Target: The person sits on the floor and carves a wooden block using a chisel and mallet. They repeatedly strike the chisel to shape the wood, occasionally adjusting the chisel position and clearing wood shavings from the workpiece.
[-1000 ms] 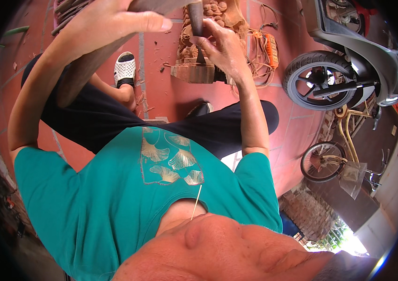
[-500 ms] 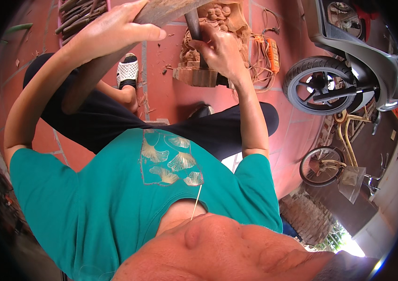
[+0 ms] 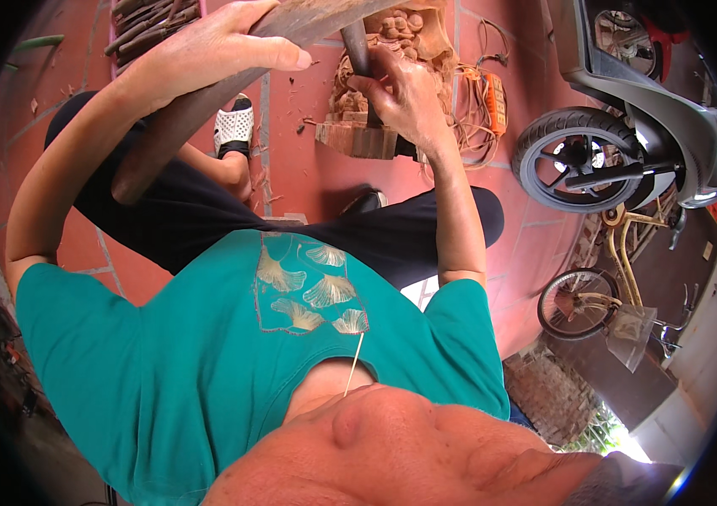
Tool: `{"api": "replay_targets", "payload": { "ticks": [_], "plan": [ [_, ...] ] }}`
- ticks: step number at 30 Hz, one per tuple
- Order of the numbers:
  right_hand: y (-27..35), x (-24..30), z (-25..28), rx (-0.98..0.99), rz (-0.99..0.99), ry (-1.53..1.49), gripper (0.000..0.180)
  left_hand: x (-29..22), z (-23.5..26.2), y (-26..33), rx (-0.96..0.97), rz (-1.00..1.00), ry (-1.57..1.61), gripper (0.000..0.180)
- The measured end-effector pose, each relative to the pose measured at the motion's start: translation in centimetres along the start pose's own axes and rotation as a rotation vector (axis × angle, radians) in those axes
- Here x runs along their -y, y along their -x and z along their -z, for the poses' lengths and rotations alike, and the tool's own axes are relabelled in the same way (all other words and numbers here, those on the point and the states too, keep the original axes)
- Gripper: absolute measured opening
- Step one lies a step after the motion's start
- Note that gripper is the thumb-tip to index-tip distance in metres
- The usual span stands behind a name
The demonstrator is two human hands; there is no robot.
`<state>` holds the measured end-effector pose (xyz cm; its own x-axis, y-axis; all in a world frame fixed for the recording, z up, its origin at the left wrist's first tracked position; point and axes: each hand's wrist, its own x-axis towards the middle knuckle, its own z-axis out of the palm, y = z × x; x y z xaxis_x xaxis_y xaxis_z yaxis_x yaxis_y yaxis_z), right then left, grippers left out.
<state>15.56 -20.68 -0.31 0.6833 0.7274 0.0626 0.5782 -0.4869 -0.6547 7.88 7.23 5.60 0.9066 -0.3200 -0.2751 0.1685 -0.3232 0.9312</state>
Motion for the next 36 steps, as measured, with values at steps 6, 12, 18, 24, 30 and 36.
{"api": "replay_targets", "payload": {
  "ticks": [6,12,18,24,30,36],
  "plan": [
    [-0.3,0.5,-0.9,0.029,-0.102,-0.073,0.027,-3.5,0.0,0.4,-0.079,0.082,0.121,0.043],
    [-0.7,0.0,-1.1,0.047,-0.031,0.002,0.028,-3.6,0.2,1.0,-0.085,0.037,0.265,0.042],
    [-1.1,0.2,-1.2,0.078,0.013,0.002,0.028,-0.7,0.3,1.7,-0.207,0.138,0.2,0.049],
    [-1.4,-0.2,-1.8,0.122,0.044,0.029,0.03,1.2,-1.5,2.7,-0.107,0.139,0.12,0.045],
    [-1.4,0.0,-1.4,0.136,0.025,0.006,0.031,0.7,-2.8,4.8,-0.56,0.109,0.422,0.048],
    [-1.6,-0.6,-1.3,0.131,0.034,-0.001,0.029,2.9,-4.1,5.4,-0.235,0.236,0.418,0.046]
  ]
}}
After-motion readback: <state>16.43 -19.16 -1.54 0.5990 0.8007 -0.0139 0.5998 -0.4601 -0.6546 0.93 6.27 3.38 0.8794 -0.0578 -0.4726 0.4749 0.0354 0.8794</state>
